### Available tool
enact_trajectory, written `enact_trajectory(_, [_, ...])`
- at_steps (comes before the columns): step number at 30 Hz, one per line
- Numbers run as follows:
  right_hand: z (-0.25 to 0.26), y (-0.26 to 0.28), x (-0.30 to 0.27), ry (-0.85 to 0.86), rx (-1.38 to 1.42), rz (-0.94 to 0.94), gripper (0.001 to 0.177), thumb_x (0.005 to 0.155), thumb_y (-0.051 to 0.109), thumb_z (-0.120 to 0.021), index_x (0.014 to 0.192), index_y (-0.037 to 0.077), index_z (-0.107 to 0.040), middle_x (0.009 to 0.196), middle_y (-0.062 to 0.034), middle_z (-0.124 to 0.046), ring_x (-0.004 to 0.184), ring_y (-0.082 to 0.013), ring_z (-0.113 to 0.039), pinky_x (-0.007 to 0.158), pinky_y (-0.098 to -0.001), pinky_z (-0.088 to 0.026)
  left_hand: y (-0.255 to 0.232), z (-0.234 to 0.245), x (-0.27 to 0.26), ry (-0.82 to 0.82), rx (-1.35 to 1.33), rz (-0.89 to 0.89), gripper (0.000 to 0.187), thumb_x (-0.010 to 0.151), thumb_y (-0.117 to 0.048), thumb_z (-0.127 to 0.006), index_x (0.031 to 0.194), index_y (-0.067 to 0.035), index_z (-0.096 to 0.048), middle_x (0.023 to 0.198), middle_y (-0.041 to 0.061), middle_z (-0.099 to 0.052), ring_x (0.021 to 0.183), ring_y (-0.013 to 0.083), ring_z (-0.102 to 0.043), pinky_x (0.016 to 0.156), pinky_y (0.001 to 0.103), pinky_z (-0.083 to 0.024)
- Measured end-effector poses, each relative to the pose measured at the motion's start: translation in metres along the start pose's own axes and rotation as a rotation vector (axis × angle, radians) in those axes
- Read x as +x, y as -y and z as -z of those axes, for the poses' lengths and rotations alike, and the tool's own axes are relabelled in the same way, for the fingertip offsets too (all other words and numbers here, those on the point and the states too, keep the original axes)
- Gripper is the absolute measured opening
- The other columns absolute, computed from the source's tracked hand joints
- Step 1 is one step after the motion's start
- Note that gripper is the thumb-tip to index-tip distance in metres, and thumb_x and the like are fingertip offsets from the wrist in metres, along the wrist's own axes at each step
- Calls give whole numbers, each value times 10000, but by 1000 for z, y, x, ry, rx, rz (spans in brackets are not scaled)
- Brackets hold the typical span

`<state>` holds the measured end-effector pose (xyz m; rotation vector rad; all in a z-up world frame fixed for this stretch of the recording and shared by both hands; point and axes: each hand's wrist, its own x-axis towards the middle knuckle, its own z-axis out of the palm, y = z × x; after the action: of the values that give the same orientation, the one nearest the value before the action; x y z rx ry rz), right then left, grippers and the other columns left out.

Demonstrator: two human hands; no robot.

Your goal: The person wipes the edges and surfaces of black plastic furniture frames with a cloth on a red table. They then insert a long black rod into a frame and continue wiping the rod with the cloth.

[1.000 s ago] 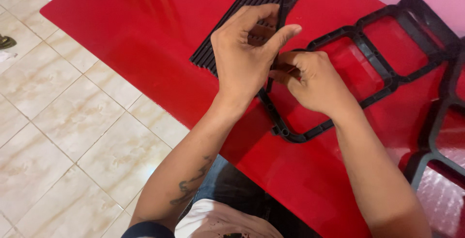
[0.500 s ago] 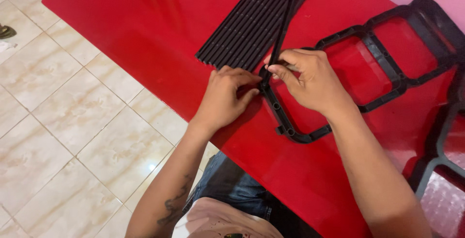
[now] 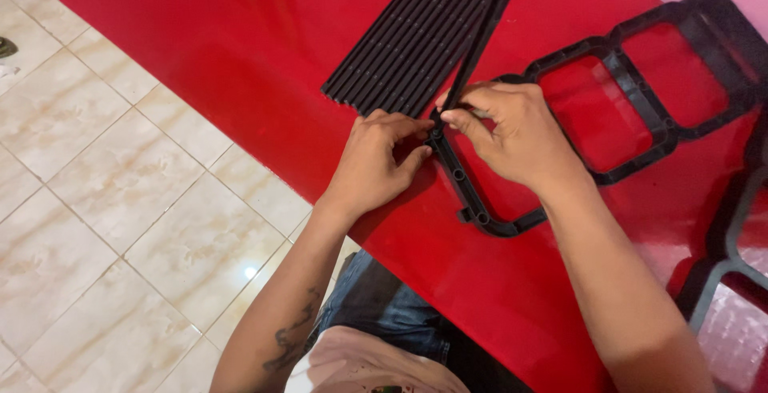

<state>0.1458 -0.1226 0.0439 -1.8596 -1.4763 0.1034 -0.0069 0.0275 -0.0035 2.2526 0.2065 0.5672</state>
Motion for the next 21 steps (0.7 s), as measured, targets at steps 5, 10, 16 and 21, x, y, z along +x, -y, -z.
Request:
enact_trajectory(5, [-3, 0, 0, -6, 25, -11, 174, 981, 166, -734, 1064, 16, -759, 958, -137, -772, 842, -244, -757, 717, -332, -578, 1, 1, -1, -1, 2, -18, 239, 832, -109, -755, 1060, -42, -774, 1055, 100, -772, 984, 269, -648, 889, 382, -433])
enact_trajectory(10, [-2, -2, 0, -7, 36, -28, 160, 961, 151, -756, 1056, 23, -762, 977, -125, -781, 862, -231, -772, 728, -319, -591, 1, 0, 0, 7, -2, -4, 206, 840, -104, -745, 1034, -48, -783, 1020, 95, -779, 951, 262, -650, 881, 376, -430])
enact_trajectory(16, [-5, -1, 0, -27, 8, 36, 137, 936, 89, -770, 1049, 12, -762, 993, -121, -782, 905, -239, -777, 802, -323, -609, 0, 2, 0, -11, -9, -28, 222, 835, -107, -748, 1047, -47, -777, 1006, 101, -772, 931, 268, -652, 848, 373, -439])
enact_trajectory(21, [-6, -4, 1, -37, 17, 61, 131, 932, 65, -767, 1045, 0, -754, 1010, -128, -779, 906, -245, -777, 808, -322, -613, 3, 1, 4, 4, 8, -9, 204, 862, -126, -745, 1050, -57, -785, 932, 98, -764, 883, 269, -655, 813, 383, -450])
